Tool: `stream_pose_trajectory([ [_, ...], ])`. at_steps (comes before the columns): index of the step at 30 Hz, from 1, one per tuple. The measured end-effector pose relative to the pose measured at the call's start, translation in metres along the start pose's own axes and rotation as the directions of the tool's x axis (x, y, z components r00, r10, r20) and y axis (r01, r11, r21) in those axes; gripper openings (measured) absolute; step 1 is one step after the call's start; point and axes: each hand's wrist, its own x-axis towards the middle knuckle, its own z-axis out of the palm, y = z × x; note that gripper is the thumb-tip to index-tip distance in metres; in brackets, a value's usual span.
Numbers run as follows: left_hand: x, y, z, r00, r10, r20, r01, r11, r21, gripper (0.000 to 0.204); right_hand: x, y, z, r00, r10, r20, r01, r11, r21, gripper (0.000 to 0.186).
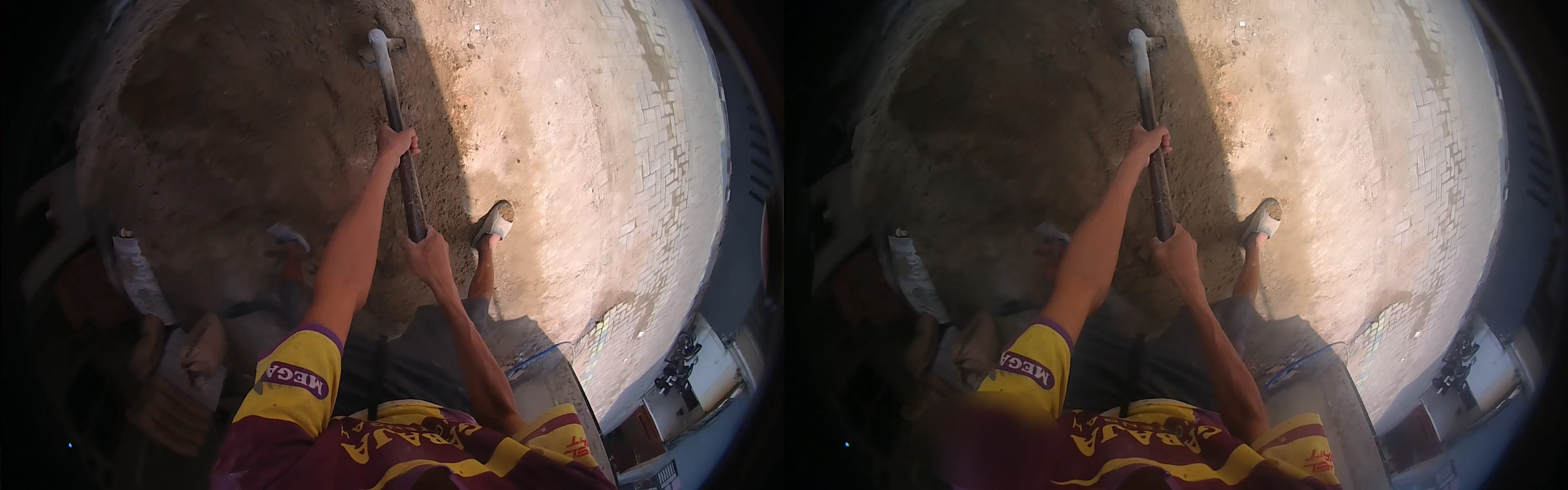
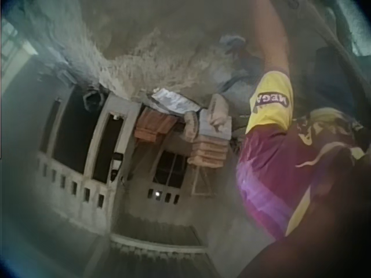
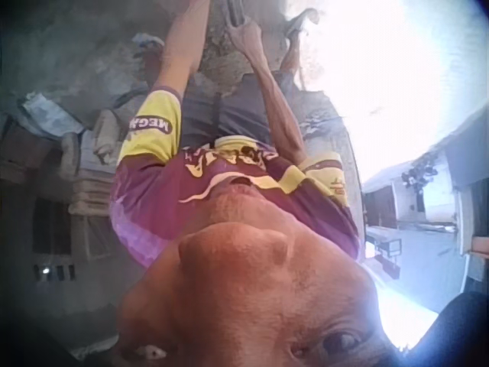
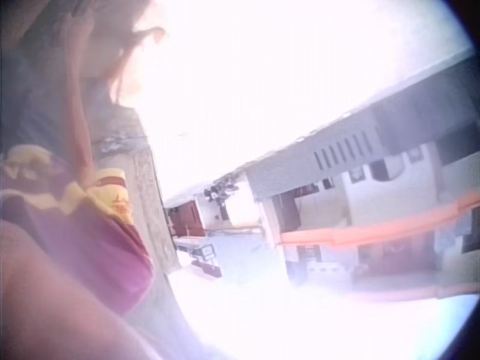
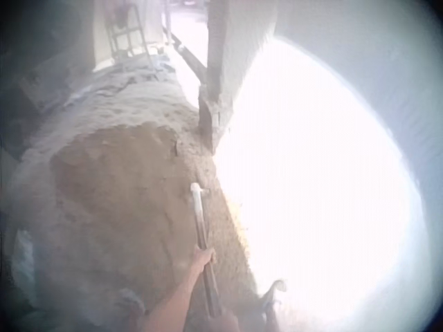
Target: The person picks up a mallet from a bucket, walks across a tiled floor to a pile of sand, and uses a hoe to mix the sand by repeatedly pulling it toward their feet.
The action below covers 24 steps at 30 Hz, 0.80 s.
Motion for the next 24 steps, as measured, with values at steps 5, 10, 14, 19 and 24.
stream_pose_trajectory([
  [5,-0.145,-0.168,0.056,0.975,-0.204,0.084,0.214,0.966,-0.143,0.015,-0.146,0.140,-0.022,0.980,0.199,-0.024,-0.199,0.961,-0.190,0.036],
  [10,-0.303,-0.273,0.067,0.880,-0.451,0.151,0.475,0.826,-0.304,0.019,-0.301,0.146,-0.072,0.900,0.432,0.051,-0.411,0.883,-0.225,0.040],
  [14,-0.335,-0.273,0.060,0.863,-0.494,0.107,0.494,0.777,-0.392,0.024,-0.314,0.158,-0.093,0.915,0.387,0.116,-0.329,0.880,-0.342,0.043],
  [19,-0.238,-0.162,0.018,0.990,-0.131,-0.047,0.101,0.909,-0.404,0.035,-0.201,0.138,-0.054,0.994,0.085,0.068,-0.066,0.965,-0.252,0.036],
  [24,-0.094,0.026,-0.065,0.890,0.340,-0.304,-0.384,0.918,-0.097,0.039,0.013,-0.010,0.022,0.975,-0.210,0.073,0.213,0.977,-0.033,0.035],
])
